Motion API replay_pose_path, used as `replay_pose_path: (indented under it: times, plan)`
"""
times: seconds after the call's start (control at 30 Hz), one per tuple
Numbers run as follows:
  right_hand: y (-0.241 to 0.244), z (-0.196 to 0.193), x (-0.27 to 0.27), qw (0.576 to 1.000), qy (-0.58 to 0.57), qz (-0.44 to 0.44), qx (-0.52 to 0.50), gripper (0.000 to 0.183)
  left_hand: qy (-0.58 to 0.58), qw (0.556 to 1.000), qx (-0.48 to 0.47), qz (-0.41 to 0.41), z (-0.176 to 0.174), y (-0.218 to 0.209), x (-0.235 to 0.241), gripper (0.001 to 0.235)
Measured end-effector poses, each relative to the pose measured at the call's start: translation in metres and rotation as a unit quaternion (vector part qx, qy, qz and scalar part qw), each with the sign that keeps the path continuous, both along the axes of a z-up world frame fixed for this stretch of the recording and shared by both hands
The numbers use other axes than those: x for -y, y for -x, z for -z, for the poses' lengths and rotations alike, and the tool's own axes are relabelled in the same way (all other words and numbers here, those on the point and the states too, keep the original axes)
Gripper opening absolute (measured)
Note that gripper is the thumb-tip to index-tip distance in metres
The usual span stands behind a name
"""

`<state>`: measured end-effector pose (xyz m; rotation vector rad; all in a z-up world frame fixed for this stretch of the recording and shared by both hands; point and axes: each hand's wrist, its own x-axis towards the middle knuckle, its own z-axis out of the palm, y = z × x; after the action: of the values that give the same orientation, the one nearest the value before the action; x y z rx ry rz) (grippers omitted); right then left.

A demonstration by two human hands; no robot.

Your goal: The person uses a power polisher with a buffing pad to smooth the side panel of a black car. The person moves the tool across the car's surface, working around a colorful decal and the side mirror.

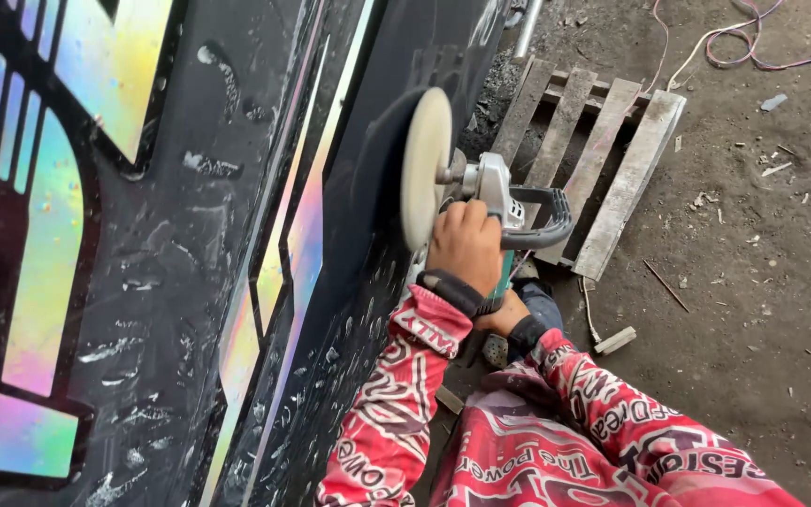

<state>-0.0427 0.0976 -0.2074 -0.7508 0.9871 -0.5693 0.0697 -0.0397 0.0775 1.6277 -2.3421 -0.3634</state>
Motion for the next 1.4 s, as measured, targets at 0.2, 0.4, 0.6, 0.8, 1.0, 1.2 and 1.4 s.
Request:
replay_pose_path:
  times: [0.2,0.4,0.6,0.8,1.0,1.2,1.4]
  plan:
    - [-0.005,0.007,-0.042,0.999,0.044,-0.009,0.024,0.059,-0.030,0.999,-0.012,-0.030,-0.013,-0.013,-0.055,0.025]
    - [-0.048,0.022,-0.065,0.954,-0.032,0.055,0.293,0.041,-0.081,0.995,0.030,-0.046,-0.067,-0.016,-0.149,0.028]
    - [-0.052,0.025,-0.083,0.964,-0.012,0.067,0.257,0.039,-0.034,0.998,0.024,0.040,-0.039,-0.016,-0.191,0.013]
    - [-0.053,-0.002,-0.088,0.975,0.010,0.074,0.209,0.037,-0.061,0.995,-0.036,0.066,-0.020,-0.030,-0.155,0.014]
    - [-0.067,-0.043,-0.091,0.982,0.032,0.074,0.170,0.035,-0.047,0.993,-0.053,0.097,0.026,-0.024,-0.097,0.016]
    - [-0.092,-0.090,-0.095,0.986,0.055,0.076,0.135,0.033,-0.050,0.997,-0.023,0.058,0.047,-0.014,-0.121,0.010]
    - [-0.110,-0.123,-0.100,0.989,0.075,0.091,0.095,0.032,-0.061,0.998,0.028,0.014,-0.010,-0.005,-0.187,0.013]
